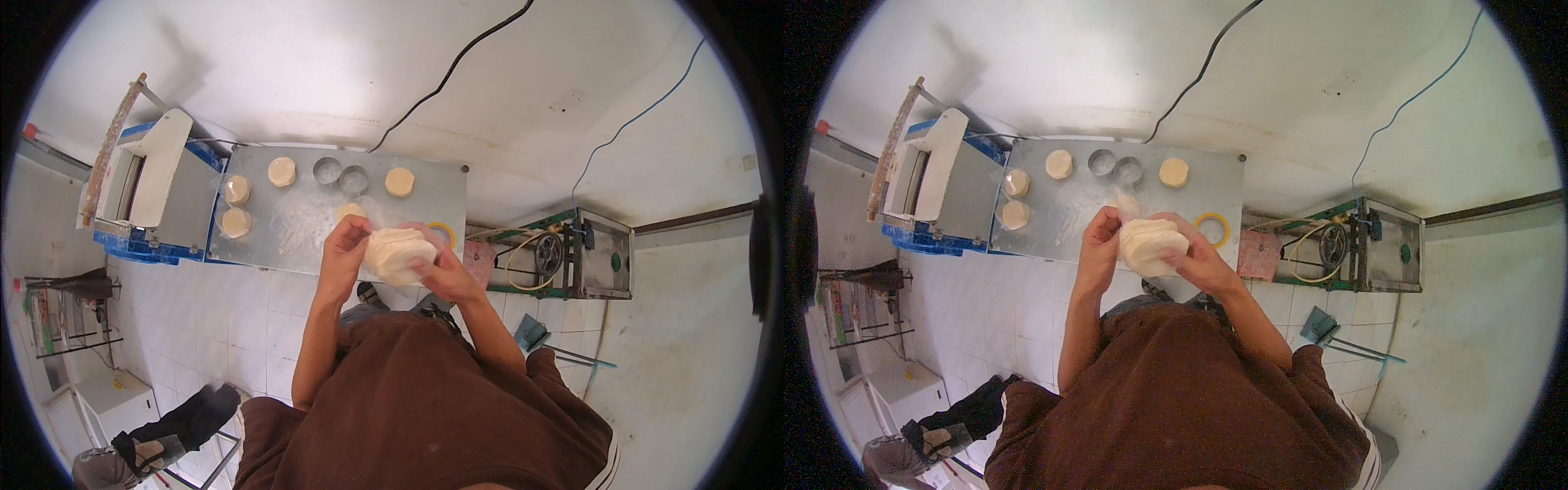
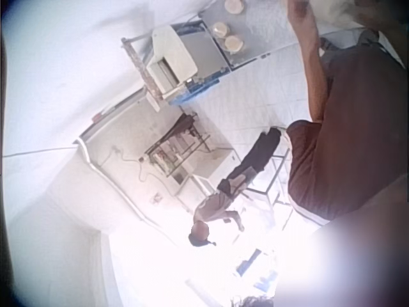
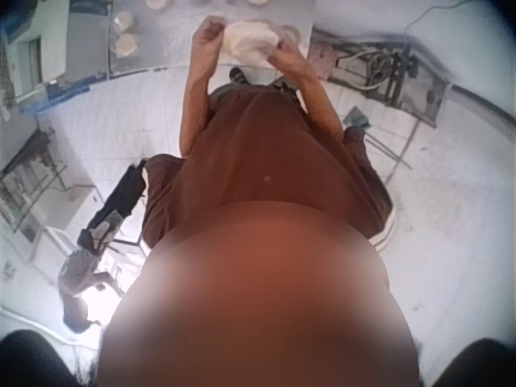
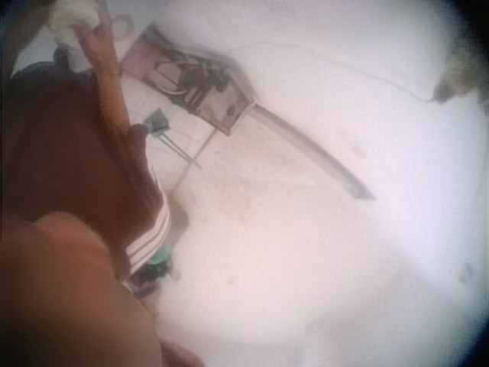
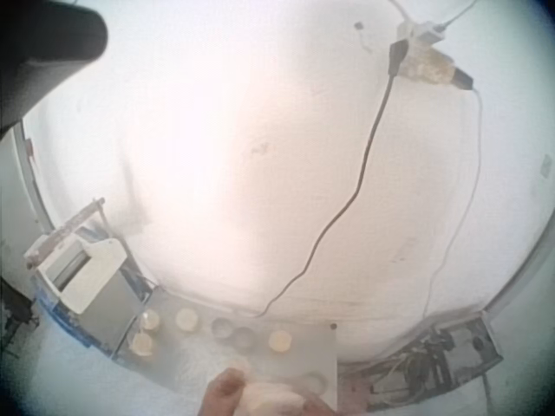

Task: The person wraps individual round dough pieces in clear plastic film on a metal table. They pick up each dough piece, place it on a sheet of plastic, fold the film around it, and set the wrapped item aside. A second person is visible in the background working at another table.

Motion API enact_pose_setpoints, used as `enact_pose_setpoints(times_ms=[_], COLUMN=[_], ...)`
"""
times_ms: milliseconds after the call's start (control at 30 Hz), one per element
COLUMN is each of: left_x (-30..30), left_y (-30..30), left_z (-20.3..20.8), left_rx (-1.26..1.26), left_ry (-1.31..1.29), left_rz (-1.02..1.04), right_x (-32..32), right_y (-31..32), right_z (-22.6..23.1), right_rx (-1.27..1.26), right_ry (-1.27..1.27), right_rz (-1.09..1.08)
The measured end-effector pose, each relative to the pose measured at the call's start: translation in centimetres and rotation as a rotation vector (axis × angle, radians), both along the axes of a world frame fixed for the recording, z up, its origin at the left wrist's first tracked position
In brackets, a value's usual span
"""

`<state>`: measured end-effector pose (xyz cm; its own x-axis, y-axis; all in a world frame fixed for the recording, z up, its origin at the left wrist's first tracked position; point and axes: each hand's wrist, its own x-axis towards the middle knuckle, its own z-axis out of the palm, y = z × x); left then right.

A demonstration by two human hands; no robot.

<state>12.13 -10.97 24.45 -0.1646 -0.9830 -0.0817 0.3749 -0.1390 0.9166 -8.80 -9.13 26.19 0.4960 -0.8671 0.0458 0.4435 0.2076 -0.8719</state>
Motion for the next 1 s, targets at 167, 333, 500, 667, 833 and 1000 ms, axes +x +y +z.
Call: enact_pose_setpoints(times_ms=[167, 333, 500, 667, 833, 1000], left_x=[1.5, 1.6, 0.8, -0.3, -1.1, -0.9], left_y=[0.4, 1.4, 2.9, 3.9, 4.4, 4.7], left_z=[-0.6, -0.9, -1.4, -2.2, -3.3, -4.1], left_rx=[-0.02, 0.101, 0.225, 0.31, 0.431, 0.49], left_ry=[-0.144, -0.033, 0.161, 0.155, 0.19, 0.242], left_rz=[-0.037, -0.077, -0.155, -0.102, -0.047, -0.03], right_x=[0.7, 1.4, 2.6, 3.2, 3.3, 3.0], right_y=[0.2, -0.1, -0.1, 0.3, 0.3, 0.4], right_z=[0.6, 0.3, -2.2, -3.1, -2.5, -2.6], right_rx=[0.019, 0.051, -0.063, -0.096, 0.018, 0.12], right_ry=[0.155, 0.311, 0.462, 0.628, 0.72, 0.596], right_rz=[-0.066, -0.234, -0.349, -0.308, -0.179, -0.07])
